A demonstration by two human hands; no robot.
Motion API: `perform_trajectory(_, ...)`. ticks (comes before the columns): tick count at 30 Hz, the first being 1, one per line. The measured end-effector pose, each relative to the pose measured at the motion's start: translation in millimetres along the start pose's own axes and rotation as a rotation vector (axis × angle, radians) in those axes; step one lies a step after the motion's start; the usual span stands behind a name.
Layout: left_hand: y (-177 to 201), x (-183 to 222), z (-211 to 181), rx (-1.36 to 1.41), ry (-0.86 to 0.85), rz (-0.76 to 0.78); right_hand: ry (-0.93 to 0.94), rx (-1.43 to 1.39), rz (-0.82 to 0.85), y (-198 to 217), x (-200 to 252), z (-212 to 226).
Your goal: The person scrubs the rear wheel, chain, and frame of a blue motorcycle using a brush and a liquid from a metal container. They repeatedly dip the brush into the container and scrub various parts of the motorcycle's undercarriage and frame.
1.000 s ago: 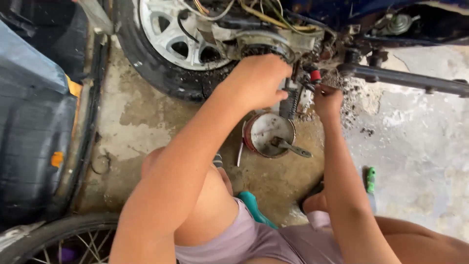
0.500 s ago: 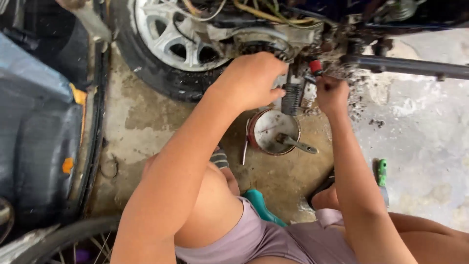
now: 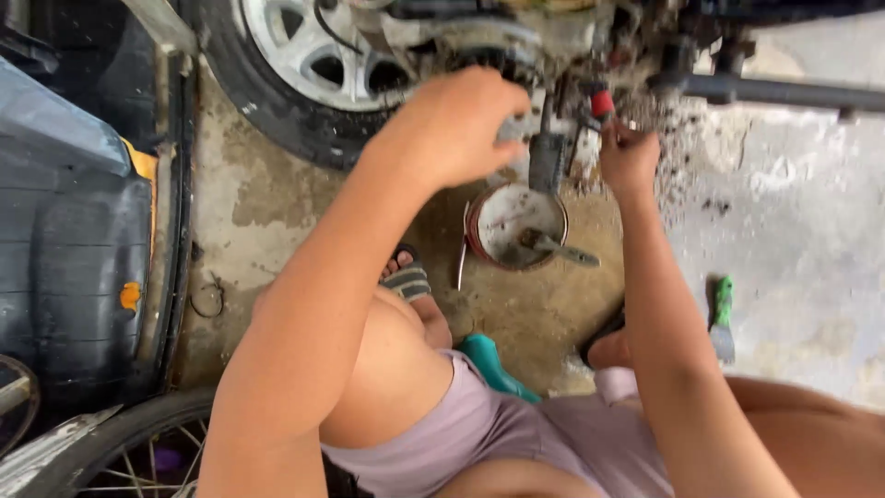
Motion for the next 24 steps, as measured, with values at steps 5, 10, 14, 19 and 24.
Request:
perform_trajectory(5,0.9,1.0,13.1,0.012,0.014,0.001,-0.021,-0.047,-0.016,11.0,7.1,12.8)
perform_trajectory(10,-6.7,-5.8,18.5,-0.022,-0.013,-0.047,-0.339,-0.241,-0.07,18.7,2.9,11.3)
perform_trajectory(14,-17.0,3.6,16.6,-0.015,-0.038,-0.038,-0.199,-0.096,-0.144,21.9,15.0,-6.9)
perform_trajectory(19,-18.4,-0.6,15.6,0.001,-0.042,-0.049,-0.236,-0.183,-0.093,28.0,10.2,2.3)
perform_trajectory(24,-8.0,-2.3,12.5,-0.002,-0.03,-0.029,-0.354,-0.336,-0.096,43.7,26.4,38.4)
Point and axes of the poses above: each hand's wrist, its own x-axis away from the middle knuckle, its own y-axis out of the back of the hand, z = x × y, the point moved 3 cm from there along -x, towards the middle knuckle, and after that the axes turned 2 degrees about -y, right-handed, at the moved point
